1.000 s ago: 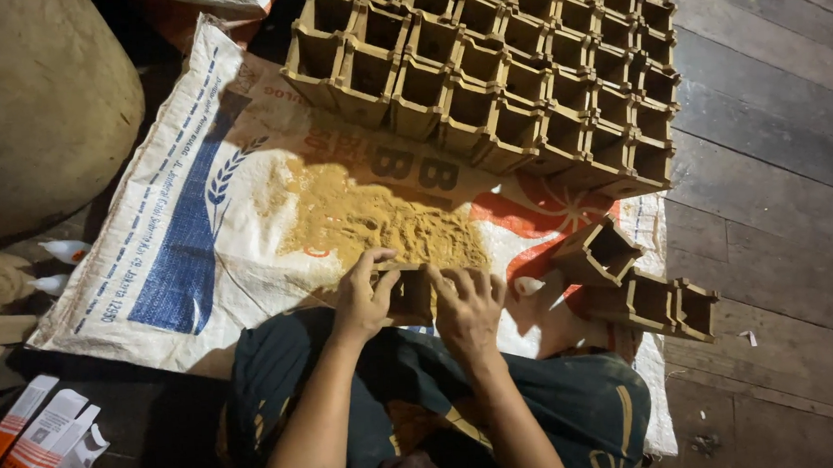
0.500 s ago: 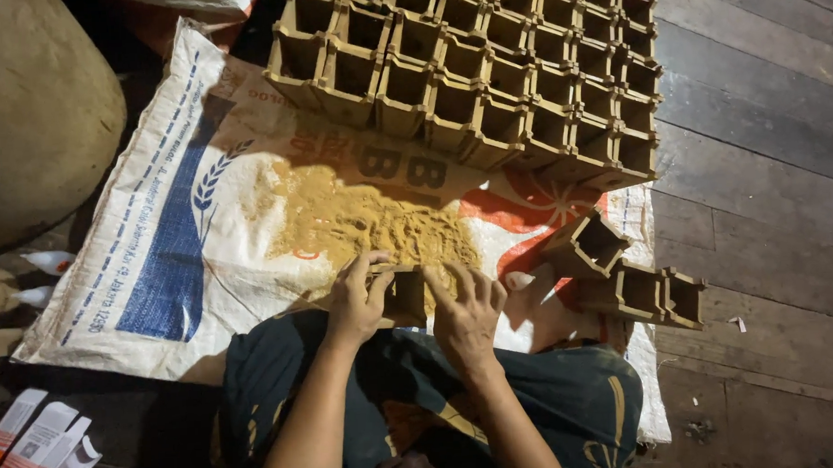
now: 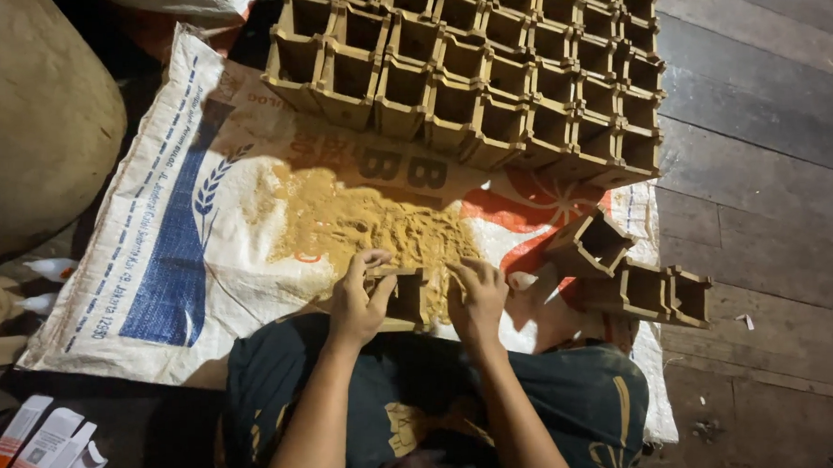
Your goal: Assembling small wooden boxes by joining pre-cut wooden pieces with adhesive.
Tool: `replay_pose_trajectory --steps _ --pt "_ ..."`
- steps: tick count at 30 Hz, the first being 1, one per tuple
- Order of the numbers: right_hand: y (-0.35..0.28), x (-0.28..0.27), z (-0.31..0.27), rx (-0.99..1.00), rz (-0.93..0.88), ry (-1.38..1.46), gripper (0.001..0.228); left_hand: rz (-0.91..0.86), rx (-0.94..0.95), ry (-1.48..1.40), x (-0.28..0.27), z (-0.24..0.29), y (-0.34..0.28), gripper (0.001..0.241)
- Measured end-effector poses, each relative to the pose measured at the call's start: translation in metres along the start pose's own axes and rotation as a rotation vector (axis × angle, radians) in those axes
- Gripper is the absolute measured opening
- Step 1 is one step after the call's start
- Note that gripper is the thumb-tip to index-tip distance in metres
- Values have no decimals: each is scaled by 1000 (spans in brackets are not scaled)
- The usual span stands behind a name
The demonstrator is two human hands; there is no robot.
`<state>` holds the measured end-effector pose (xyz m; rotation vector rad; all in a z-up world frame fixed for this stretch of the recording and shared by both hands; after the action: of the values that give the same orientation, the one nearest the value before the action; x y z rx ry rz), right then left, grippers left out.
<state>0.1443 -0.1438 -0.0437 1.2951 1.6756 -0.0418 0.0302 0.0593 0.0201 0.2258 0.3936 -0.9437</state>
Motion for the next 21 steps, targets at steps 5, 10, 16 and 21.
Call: replay_pose_trajectory --steps 5,10,16,21 --pt "-24 45 29 68 -407 -291 40 -92 4 -141 3 -4 -1 42" --pt "-26 49 33 28 -407 -318 17 -171 51 -244 9 -6 0 44" --pt "0 18 54 160 -59 -88 12 -198 35 -331 10 4 -2 42" --pt "31 18 45 157 -59 -176 11 -155 -4 -294 8 1 -2 35"
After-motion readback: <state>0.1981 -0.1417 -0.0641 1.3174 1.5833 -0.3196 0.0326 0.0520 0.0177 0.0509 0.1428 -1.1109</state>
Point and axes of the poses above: each hand's wrist, its own y-axis towards the middle knuckle, its own x-axis out of the palm, z = x × y, the point moved 5 cm from there along y, towards the middle knuckle, and after that the axes turned 13 degrees about y, right-handed, at the moved point
